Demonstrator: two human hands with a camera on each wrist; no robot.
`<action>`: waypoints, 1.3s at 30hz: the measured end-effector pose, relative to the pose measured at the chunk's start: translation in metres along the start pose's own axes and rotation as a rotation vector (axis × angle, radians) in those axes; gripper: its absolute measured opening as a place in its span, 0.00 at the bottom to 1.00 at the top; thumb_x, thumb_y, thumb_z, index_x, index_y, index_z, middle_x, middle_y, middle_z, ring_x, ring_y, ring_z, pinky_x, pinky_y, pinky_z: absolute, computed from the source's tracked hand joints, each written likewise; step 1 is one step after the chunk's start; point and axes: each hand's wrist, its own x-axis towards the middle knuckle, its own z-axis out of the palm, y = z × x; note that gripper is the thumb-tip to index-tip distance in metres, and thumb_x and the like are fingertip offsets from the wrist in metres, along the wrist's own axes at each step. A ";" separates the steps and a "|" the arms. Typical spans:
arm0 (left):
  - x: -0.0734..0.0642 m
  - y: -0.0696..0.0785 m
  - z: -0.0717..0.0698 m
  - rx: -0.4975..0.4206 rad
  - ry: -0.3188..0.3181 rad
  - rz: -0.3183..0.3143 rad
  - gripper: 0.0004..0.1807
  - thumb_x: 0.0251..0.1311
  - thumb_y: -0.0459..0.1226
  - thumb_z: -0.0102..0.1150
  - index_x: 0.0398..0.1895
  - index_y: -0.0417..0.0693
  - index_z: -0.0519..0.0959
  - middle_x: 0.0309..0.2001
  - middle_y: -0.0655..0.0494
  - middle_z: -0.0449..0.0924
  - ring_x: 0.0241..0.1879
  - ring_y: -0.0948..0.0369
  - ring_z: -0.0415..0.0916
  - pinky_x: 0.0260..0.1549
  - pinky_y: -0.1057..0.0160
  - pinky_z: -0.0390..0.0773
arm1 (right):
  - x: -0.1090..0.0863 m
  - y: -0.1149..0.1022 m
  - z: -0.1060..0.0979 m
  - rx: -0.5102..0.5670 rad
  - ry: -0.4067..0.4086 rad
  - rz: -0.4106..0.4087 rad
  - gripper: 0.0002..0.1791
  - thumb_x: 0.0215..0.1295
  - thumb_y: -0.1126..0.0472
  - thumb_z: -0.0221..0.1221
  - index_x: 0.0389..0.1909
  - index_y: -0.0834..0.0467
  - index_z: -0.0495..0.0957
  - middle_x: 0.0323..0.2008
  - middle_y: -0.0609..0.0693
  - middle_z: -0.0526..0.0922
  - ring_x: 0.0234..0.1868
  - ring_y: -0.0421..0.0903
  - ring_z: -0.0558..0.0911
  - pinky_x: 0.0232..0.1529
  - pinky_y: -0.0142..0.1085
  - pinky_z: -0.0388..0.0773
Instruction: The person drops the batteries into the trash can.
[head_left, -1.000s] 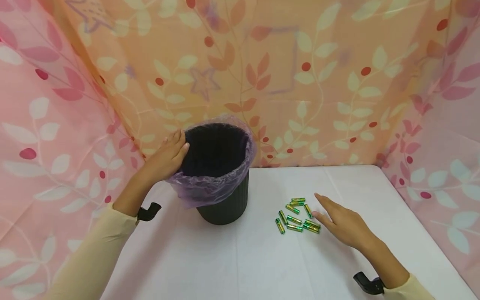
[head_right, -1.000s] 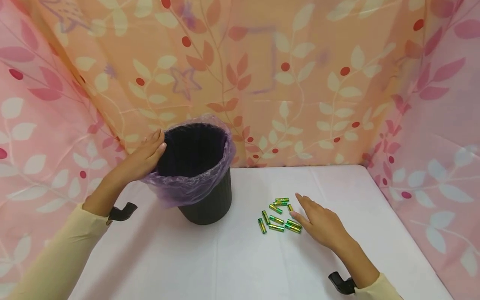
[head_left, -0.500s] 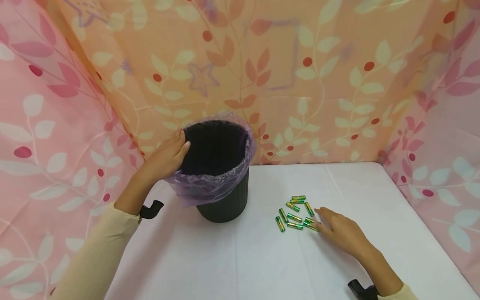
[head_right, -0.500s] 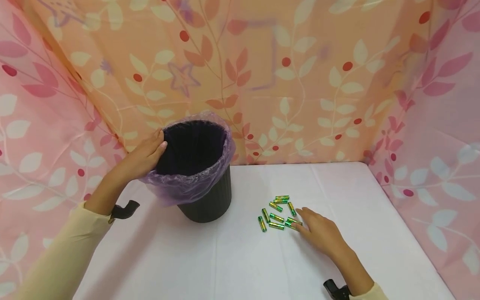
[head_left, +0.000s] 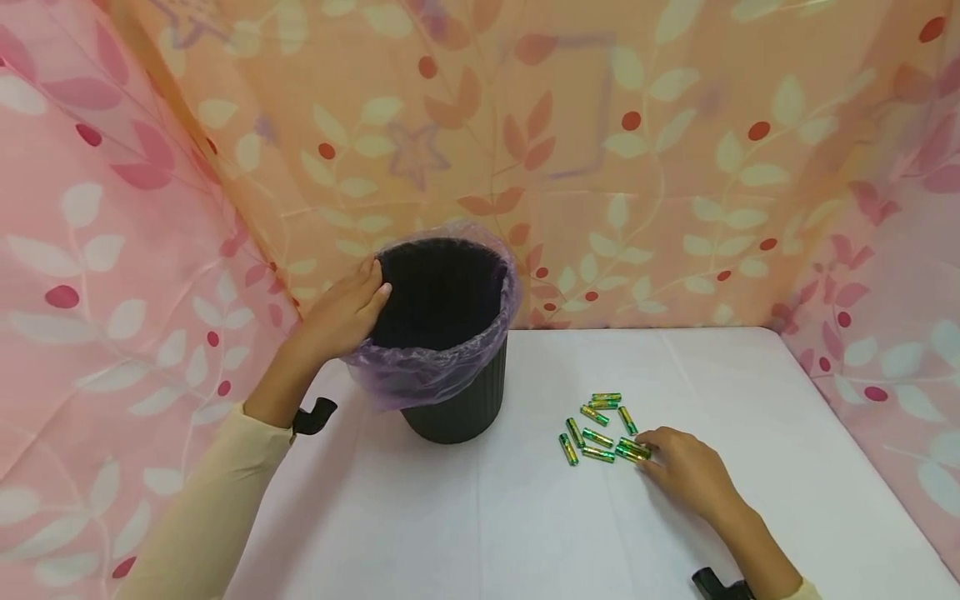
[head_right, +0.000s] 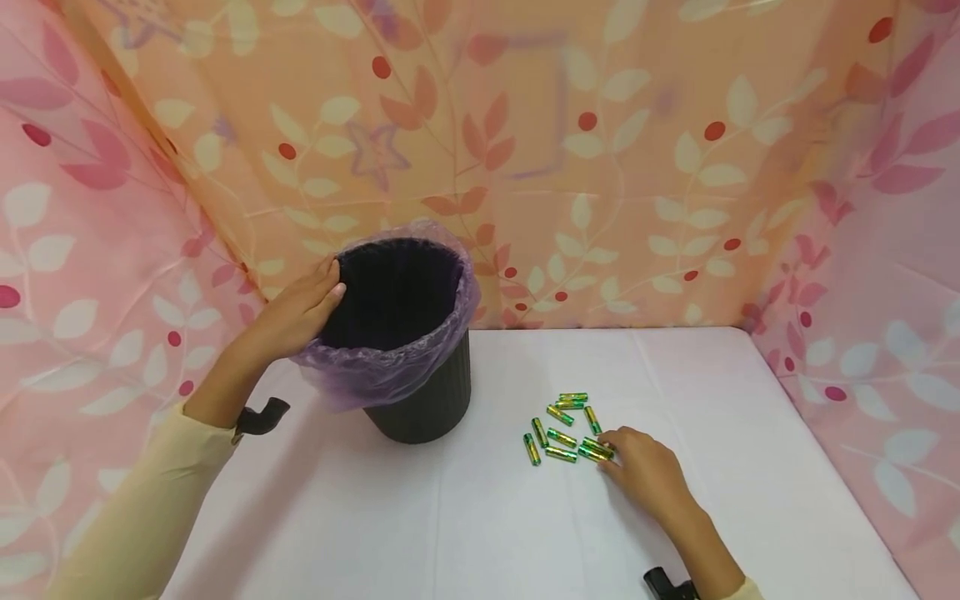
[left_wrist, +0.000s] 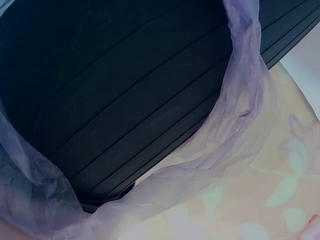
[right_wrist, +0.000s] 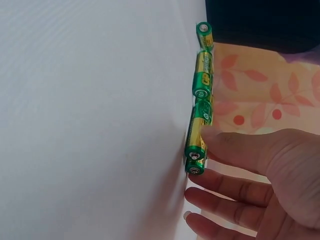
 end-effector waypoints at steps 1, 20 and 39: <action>0.001 0.000 0.000 0.008 -0.005 0.000 0.35 0.82 0.47 0.28 0.78 0.28 0.46 0.80 0.34 0.37 0.80 0.43 0.35 0.76 0.42 0.40 | 0.000 0.000 0.000 -0.005 0.004 0.007 0.18 0.52 0.62 0.76 0.45 0.58 0.87 0.43 0.53 0.88 0.45 0.56 0.86 0.41 0.55 0.82; 0.007 0.004 -0.002 0.126 -0.066 0.027 0.35 0.82 0.47 0.30 0.77 0.27 0.46 0.80 0.32 0.38 0.80 0.41 0.36 0.76 0.42 0.38 | 0.002 -0.003 0.002 -0.009 0.002 0.042 0.17 0.49 0.63 0.77 0.41 0.58 0.88 0.31 0.46 0.84 0.33 0.45 0.81 0.30 0.46 0.78; 0.005 0.004 -0.002 0.123 -0.072 0.011 0.36 0.81 0.47 0.29 0.78 0.27 0.44 0.80 0.33 0.35 0.80 0.42 0.34 0.76 0.42 0.36 | 0.002 -0.003 0.004 -0.006 0.010 0.057 0.14 0.48 0.61 0.78 0.35 0.56 0.85 0.27 0.44 0.81 0.26 0.42 0.72 0.26 0.40 0.70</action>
